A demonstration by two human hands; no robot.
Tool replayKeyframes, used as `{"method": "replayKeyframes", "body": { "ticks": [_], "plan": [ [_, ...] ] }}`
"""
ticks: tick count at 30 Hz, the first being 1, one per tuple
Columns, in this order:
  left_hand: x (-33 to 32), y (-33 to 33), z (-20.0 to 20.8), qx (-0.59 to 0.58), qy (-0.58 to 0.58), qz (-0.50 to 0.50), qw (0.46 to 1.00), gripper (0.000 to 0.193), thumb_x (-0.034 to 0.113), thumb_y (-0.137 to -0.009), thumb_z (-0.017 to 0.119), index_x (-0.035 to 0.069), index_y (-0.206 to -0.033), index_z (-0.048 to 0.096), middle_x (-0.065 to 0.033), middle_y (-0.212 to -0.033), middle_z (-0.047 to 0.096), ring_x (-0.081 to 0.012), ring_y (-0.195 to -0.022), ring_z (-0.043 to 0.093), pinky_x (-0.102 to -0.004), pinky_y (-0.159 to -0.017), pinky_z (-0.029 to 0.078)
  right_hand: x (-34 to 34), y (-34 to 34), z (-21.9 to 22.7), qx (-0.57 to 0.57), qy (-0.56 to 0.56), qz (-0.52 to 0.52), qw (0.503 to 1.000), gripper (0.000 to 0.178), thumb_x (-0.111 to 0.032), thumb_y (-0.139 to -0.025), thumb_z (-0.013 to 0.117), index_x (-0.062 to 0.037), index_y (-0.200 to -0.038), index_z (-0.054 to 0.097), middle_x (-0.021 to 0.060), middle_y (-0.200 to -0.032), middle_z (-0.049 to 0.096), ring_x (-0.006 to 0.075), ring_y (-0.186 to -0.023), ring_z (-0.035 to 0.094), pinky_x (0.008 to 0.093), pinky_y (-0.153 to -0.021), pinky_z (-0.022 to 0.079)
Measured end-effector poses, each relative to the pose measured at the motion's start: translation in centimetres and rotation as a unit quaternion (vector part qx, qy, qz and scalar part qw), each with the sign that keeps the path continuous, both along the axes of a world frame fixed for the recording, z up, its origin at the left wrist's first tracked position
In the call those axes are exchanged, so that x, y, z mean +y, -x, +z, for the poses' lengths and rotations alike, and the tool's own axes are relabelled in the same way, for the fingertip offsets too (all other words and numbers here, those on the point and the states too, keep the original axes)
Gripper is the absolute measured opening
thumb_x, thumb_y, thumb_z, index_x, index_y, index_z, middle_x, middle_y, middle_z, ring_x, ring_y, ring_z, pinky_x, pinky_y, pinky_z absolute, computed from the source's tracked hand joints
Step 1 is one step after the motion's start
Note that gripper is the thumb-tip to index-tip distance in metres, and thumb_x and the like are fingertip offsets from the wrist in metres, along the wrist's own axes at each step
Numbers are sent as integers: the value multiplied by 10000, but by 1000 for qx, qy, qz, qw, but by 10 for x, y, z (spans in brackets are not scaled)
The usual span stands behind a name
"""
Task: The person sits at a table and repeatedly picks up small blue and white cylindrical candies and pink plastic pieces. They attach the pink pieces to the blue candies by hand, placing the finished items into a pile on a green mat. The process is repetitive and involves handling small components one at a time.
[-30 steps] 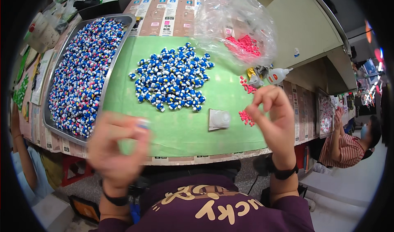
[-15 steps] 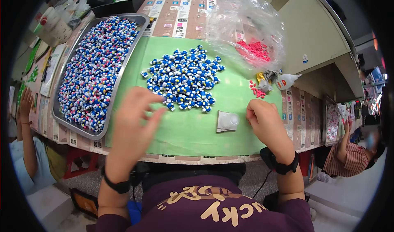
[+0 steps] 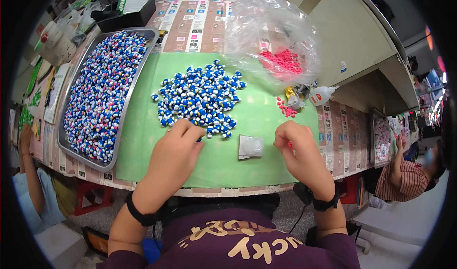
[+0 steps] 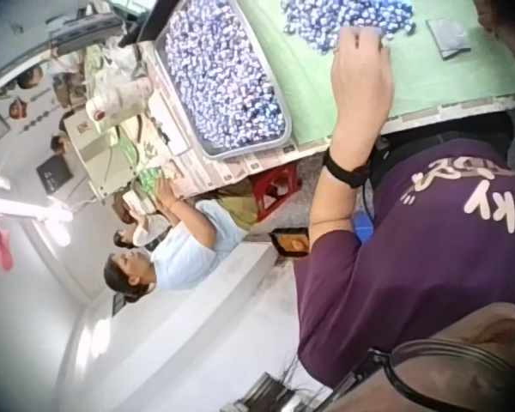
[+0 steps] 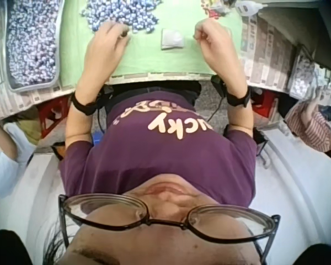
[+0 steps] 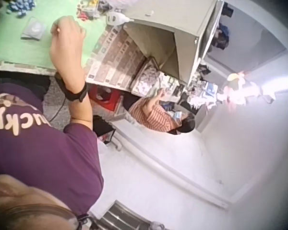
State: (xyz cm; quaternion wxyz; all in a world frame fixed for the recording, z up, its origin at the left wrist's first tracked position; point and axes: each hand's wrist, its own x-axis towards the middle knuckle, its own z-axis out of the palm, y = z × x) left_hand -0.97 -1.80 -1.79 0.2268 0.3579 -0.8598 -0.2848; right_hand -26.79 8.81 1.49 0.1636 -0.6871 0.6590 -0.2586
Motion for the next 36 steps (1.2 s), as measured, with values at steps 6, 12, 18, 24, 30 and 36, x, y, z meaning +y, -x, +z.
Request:
{"method": "replayKeyframes", "body": {
  "ticks": [6, 12, 18, 24, 30, 36],
  "plan": [
    [7, -10, 27, 262, -290, -45, 919, 202, -42, -870, 665, 11, -1061, 706, -67, -1067, 533, -128, -923, 617, -265, -739, 566, 2, -36, 32, -173, 88, 92, 977, 263, 101, -788, 668, -101, -858, 514, 28, -860, 627, 206, -784, 576, 399, -865, 419],
    [19, 4, 31, 335, -570, -142, 737, 159, 32, -935, 634, -31, -1074, 680, -96, -1098, 571, -147, -867, 635, -270, -739, 566, -8, -59, 33, -148, 136, 167, 965, 302, 104, -766, 692, -115, -875, 515, 17, -906, 657, 181, -814, 597, 446, -882, 414],
    [20, 4, 25, 363, -572, -134, 723, 106, 22, -920, 650, -30, -1008, 677, -91, -1051, 589, -139, -845, 625, -258, -682, 568, -5, -66, 27, -151, 187, 143, 960, 297, 96, -771, 711, -111, -866, 520, 42, -927, 672, 197, -779, 600, 412, -848, 429],
    [31, 13, 31, 344, -405, -79, 843, 65, 5, -880, 687, -13, -941, 677, -84, -1012, 585, -118, -825, 612, -234, -640, 544, 8, -70, 21, -271, 125, 67, 952, 253, 100, -825, 685, -81, -855, 511, 98, -950, 652, 191, -815, 598, 305, -783, 455],
    [33, 17, 33, 278, -143, -90, 946, 120, -9, -810, 744, -7, -914, 684, -91, -976, 595, -136, -771, 614, -245, -629, 515, 17, -75, 20, -490, -10, -31, 871, 195, 103, -844, 622, -37, -807, 492, 75, -936, 612, 128, -836, 573, 267, -793, 479],
    [35, 16, 28, 237, -152, -86, 956, 135, -23, -775, 750, 3, -889, 684, -75, -932, 602, -160, -740, 604, -274, -611, 482, 8, -61, 17, -413, -45, 41, 909, 202, 141, -805, 543, -35, -788, 446, 80, -900, 579, 170, -828, 562, 283, -777, 471]
  ]
}}
